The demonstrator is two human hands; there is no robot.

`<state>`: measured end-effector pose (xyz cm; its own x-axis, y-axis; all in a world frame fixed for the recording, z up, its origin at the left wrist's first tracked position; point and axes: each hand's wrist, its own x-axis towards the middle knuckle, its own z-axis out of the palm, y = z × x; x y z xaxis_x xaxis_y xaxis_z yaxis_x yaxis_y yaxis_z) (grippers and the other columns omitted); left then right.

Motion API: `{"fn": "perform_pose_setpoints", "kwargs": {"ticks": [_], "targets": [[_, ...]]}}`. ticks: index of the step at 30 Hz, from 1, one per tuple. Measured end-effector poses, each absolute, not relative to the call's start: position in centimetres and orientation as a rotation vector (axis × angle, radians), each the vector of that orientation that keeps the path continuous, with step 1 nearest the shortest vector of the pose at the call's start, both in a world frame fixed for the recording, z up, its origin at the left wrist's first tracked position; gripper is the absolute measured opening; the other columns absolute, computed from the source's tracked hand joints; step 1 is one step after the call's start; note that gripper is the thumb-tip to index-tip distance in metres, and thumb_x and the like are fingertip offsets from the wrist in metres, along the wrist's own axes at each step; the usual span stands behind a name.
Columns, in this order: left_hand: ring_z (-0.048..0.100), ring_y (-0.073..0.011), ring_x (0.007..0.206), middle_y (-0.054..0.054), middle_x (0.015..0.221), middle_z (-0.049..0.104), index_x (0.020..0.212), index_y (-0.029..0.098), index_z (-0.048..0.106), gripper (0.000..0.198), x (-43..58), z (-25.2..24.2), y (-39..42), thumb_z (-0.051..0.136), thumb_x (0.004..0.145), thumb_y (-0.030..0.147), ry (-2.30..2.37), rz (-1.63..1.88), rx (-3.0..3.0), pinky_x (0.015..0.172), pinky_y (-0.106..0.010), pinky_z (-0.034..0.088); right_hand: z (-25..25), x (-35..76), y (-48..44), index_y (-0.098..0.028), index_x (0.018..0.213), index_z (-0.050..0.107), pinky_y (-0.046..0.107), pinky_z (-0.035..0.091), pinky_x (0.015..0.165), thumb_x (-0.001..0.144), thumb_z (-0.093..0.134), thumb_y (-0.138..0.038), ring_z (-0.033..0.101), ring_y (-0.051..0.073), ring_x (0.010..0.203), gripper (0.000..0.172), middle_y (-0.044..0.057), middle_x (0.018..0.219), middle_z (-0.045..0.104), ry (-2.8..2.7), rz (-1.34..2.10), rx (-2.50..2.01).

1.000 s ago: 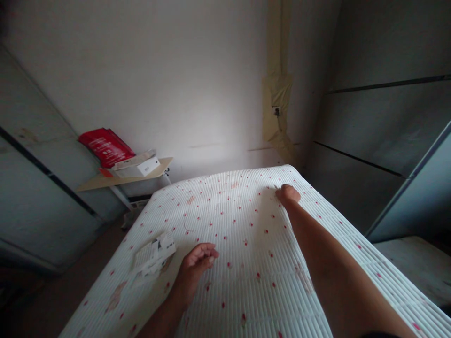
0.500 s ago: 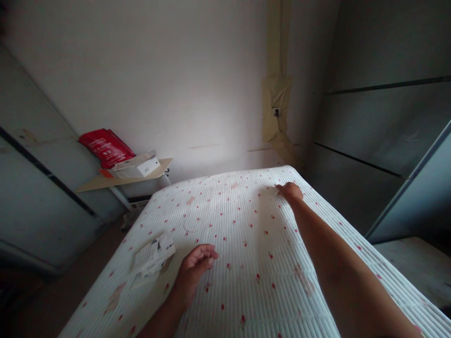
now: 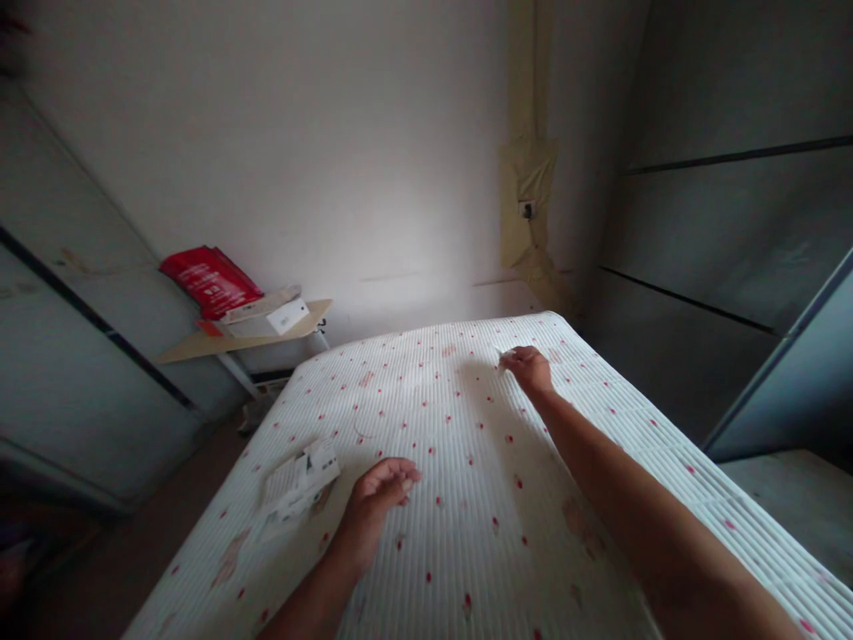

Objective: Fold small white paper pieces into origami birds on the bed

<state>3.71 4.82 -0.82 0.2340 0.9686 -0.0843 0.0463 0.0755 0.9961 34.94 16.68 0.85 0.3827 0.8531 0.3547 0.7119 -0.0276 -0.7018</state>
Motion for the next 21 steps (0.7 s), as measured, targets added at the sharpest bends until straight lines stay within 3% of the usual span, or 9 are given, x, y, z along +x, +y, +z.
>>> {"fn": "perform_pose_setpoints", "kwargs": {"ticks": [7,11,15,21], "targets": [[0.056,-0.014,0.07,-0.003,0.072,0.065,0.078,0.013,0.066,0.018,6.1,-0.3,5.8,0.058,0.066,0.023,1.17,0.933,1.587,0.068,-0.024,0.042,-0.2,24.5,7.4,-0.018,0.054,0.049,0.021,0.029,0.045,0.075,0.051,-0.041,0.041,0.009,0.046,0.031,-0.004,0.048,0.048,-1.49,0.472,-1.555],[0.06,-0.0148,0.072,-0.002,0.077,0.069,0.082,0.015,0.068,0.021,5.9,-0.5,5.6,0.053,0.069,0.02,1.279,0.91,1.687,0.068,-0.023,0.044,-0.2,20.5,3.6,-0.018,0.054,0.049,0.021,0.03,0.047,0.077,0.049,-0.038,0.045,0.011,0.051,0.03,-0.001,0.053,0.051,-1.622,0.454,-1.51],[0.062,-0.015,0.072,-0.001,0.076,0.07,0.078,0.016,0.069,0.019,4.1,-0.8,5.4,0.053,0.069,0.02,1.469,0.865,1.777,0.067,-0.023,0.045,-0.2,18.8,2.4,-0.018,0.067,0.061,0.022,0.034,0.055,0.082,0.043,-0.028,0.055,0.013,0.061,0.026,0.003,0.069,0.061,-1.855,0.379,-1.556],[0.062,-0.0153,0.078,-0.002,0.081,0.071,0.08,0.018,0.069,0.022,2.4,-1.0,5.1,0.05,0.07,0.015,1.577,0.814,1.864,0.072,-0.025,0.045,-1.0,18.0,2.4,-0.018,0.066,0.062,0.023,0.028,0.052,0.081,0.046,-0.025,0.056,0.012,0.058,0.023,0.002,0.067,0.063,-2.067,0.119,-1.766]]}}
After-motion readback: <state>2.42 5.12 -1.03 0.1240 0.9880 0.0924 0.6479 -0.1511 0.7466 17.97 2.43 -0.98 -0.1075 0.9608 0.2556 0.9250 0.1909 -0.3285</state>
